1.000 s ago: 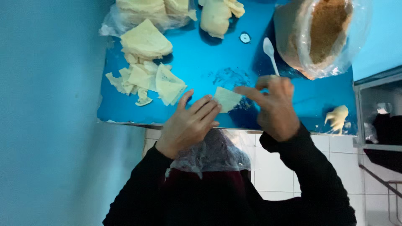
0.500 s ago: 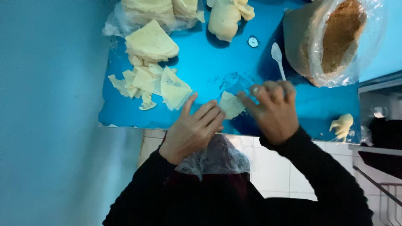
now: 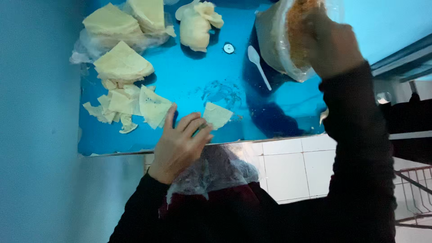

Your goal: The person pinches small triangular dough pieces from a pile on a blue table, rolls and shapes each piece between their fingers into a short cylinder, and sets the shaped pieces with a growing pile of finished dough rolls. They occasionally reach into a large container of brown powder and gather the shaped rolls in their hand.

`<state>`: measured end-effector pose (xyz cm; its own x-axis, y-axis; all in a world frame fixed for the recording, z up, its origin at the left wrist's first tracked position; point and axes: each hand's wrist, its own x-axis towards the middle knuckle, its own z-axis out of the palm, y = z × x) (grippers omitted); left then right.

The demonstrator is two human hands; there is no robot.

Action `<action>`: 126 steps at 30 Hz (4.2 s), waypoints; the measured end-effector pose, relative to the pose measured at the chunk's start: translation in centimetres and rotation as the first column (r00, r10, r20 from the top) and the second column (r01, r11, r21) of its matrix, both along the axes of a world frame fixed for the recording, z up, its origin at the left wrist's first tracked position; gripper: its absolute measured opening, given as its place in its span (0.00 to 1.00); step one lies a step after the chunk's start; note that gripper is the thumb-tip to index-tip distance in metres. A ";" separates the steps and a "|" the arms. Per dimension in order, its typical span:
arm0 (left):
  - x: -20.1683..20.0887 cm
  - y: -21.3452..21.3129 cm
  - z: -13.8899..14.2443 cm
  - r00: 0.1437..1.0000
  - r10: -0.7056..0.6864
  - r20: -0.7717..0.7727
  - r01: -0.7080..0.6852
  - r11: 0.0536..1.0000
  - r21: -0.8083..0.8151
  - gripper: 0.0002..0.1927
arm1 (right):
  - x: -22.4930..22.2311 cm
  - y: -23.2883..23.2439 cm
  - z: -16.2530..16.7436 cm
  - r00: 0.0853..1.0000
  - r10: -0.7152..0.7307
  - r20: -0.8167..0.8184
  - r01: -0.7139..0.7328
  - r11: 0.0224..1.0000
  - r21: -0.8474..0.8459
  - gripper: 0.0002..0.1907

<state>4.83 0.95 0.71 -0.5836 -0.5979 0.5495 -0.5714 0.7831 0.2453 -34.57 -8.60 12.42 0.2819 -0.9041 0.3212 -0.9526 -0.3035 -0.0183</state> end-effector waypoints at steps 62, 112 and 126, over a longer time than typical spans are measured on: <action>0.3 2.6 -1.3 0.888 0.292 -0.356 -0.186 0.935 0.302 0.10 | 18.1 10.2 -8.2 0.950 0.264 0.164 -0.277 0.959 0.057 0.36; -0.7 -3.8 1.3 0.987 0.151 -0.060 -0.093 0.829 0.552 0.03 | 17.8 4.6 -6.4 0.728 0.094 0.679 -0.548 0.674 0.495 0.51; -0.8 -0.5 -0.2 0.927 0.238 0.289 -0.220 0.971 -0.093 0.05 | 18.6 7.3 -8.9 0.866 0.391 0.311 -0.422 0.906 0.040 0.37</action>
